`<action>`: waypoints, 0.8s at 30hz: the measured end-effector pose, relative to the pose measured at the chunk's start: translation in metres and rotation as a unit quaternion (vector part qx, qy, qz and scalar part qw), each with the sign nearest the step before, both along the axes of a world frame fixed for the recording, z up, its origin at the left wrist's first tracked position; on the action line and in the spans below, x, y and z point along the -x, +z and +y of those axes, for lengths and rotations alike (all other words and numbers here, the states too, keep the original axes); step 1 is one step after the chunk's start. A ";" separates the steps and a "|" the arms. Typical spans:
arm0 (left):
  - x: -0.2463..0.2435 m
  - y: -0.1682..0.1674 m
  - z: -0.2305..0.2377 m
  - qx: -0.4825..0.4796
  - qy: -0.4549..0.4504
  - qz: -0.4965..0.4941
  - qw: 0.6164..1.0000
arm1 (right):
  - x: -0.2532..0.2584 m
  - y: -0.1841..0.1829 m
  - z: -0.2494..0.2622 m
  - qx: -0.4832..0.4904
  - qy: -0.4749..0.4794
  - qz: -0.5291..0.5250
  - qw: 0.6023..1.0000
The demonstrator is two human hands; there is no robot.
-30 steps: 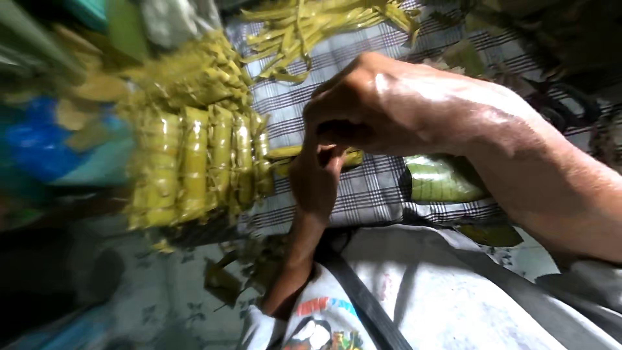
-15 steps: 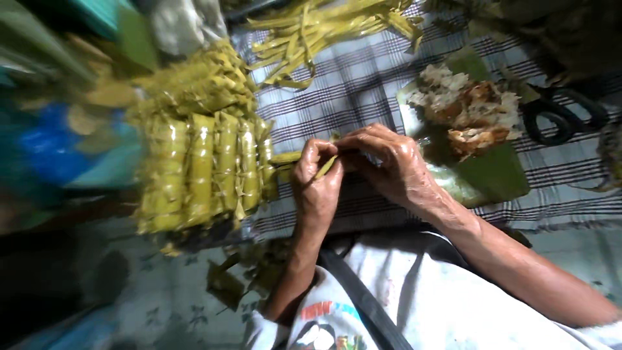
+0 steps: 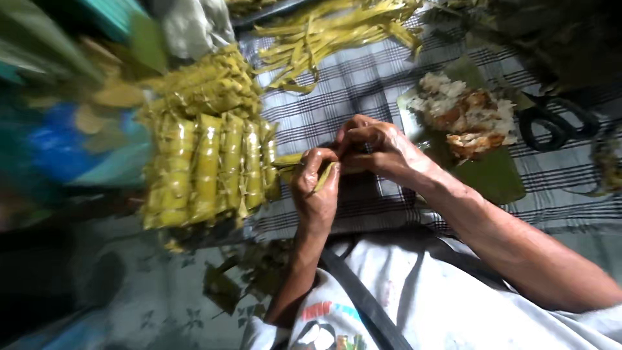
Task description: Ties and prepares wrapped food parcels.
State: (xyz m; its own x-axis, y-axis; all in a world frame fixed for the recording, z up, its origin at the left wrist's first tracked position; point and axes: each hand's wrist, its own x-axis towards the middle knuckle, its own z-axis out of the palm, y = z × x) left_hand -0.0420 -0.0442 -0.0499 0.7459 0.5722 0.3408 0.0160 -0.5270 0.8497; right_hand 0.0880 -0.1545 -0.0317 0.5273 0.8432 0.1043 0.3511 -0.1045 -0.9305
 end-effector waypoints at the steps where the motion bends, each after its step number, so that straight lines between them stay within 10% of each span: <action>1: 0.000 0.000 0.001 0.001 -0.006 -0.010 1.000 | -0.003 0.002 0.002 0.015 0.013 0.031 0.999; 8: 0.003 0.004 0.007 0.025 -0.027 -0.001 0.999 | -0.017 0.003 0.008 0.085 0.156 -0.011 0.984; 24: 0.021 0.013 0.019 -0.186 0.047 0.135 0.972 | -0.009 0.014 -0.028 0.026 0.014 -0.211 0.977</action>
